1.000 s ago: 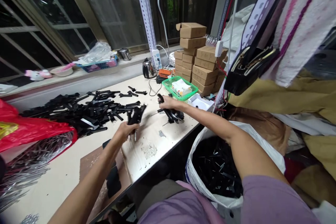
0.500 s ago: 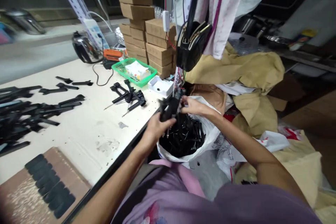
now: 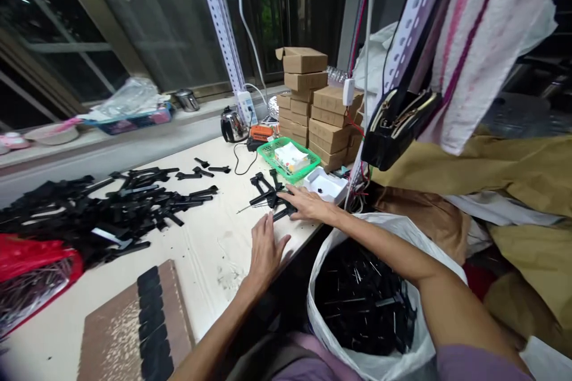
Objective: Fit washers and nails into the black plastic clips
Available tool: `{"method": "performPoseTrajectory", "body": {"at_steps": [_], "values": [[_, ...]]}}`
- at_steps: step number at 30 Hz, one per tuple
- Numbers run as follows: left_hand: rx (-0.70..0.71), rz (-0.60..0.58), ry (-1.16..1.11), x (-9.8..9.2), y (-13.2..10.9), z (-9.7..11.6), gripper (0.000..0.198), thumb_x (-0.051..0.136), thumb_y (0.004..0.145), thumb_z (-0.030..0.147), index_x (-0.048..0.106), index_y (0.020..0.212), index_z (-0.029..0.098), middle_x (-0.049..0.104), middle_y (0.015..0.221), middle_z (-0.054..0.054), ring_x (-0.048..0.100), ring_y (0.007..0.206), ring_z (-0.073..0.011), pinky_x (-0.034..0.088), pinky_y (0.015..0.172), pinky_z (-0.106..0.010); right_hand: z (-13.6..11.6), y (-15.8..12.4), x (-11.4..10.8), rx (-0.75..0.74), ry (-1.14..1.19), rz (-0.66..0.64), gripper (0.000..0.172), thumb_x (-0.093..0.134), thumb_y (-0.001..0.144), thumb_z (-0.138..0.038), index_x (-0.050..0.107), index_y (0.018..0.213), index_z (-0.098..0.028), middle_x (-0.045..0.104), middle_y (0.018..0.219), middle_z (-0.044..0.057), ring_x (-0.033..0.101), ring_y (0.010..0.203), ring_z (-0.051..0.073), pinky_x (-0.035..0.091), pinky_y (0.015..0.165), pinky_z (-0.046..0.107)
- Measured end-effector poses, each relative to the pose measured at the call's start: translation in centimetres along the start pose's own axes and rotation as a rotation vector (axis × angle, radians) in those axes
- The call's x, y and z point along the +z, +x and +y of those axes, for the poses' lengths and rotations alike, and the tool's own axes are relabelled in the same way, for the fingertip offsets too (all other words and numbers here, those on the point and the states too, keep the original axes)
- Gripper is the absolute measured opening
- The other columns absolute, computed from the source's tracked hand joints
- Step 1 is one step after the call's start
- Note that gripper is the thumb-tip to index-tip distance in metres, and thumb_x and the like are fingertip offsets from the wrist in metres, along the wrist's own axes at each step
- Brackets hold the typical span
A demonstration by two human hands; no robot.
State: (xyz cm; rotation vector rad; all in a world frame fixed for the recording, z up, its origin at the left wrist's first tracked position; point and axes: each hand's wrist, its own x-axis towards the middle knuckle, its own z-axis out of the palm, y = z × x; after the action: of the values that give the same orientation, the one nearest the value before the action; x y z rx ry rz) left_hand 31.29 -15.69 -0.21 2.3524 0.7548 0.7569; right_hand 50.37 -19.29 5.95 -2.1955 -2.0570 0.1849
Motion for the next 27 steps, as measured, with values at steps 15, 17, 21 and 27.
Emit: {"method": "performPoseTrajectory", "body": {"at_steps": [15, 17, 21, 27], "values": [[0.016, -0.003, 0.442, 0.6, 5.5, -7.9, 0.092, 0.060, 0.075, 0.056, 0.024, 0.141, 0.002, 0.019, 0.148, -0.030, 0.008, 0.139, -0.0437, 0.022, 0.106, -0.059, -1.3, 11.3, 4.9, 0.136, -0.113, -0.146, 0.061, 0.064, 0.071, -0.021, 0.044, 0.128, -0.030, 0.048, 0.115, 0.014, 0.046, 0.110, 0.033, 0.043, 0.083, 0.045], [0.015, -0.043, 0.445, 0.4, 6.1, -8.1, 0.096, 0.062, 0.072, 0.058, 0.026, 0.140, 0.001, 0.026, 0.145, -0.030, 0.015, 0.137, -0.0453, 0.022, 0.106, -0.060, -1.3, 11.4, 4.9, 0.114, -0.096, -0.130, 0.060, 0.065, 0.069, -0.020, 0.045, 0.125, -0.030, 0.049, 0.112, 0.013, 0.046, 0.108, 0.032, 0.042, 0.083, 0.044], [0.148, 0.013, 0.436, -0.3, 5.7, -7.7, 0.059, 0.058, 0.082, 0.040, 0.043, 0.129, 0.007, 0.035, 0.141, -0.025, 0.028, 0.133, -0.0394, 0.030, 0.103, -0.055, -1.2, 11.0, 4.9, 0.104, -0.042, -0.078, 0.050, 0.059, 0.075, -0.027, 0.044, 0.122, -0.029, 0.050, 0.106, 0.010, 0.049, 0.103, 0.029, 0.043, 0.080, 0.040], [0.171, 0.172, 0.401, -1.7, 3.4, -6.5, 0.032, 0.052, 0.087, 0.033, 0.055, 0.112, 0.013, 0.051, 0.118, -0.018, 0.049, 0.104, -0.0278, 0.046, 0.086, -0.044, -0.7, 10.5, 4.7, 0.129, 0.052, -0.012, 0.043, 0.058, 0.074, -0.027, 0.047, 0.115, -0.024, 0.051, 0.102, 0.009, 0.051, 0.094, 0.025, 0.041, 0.074, 0.033]]}}
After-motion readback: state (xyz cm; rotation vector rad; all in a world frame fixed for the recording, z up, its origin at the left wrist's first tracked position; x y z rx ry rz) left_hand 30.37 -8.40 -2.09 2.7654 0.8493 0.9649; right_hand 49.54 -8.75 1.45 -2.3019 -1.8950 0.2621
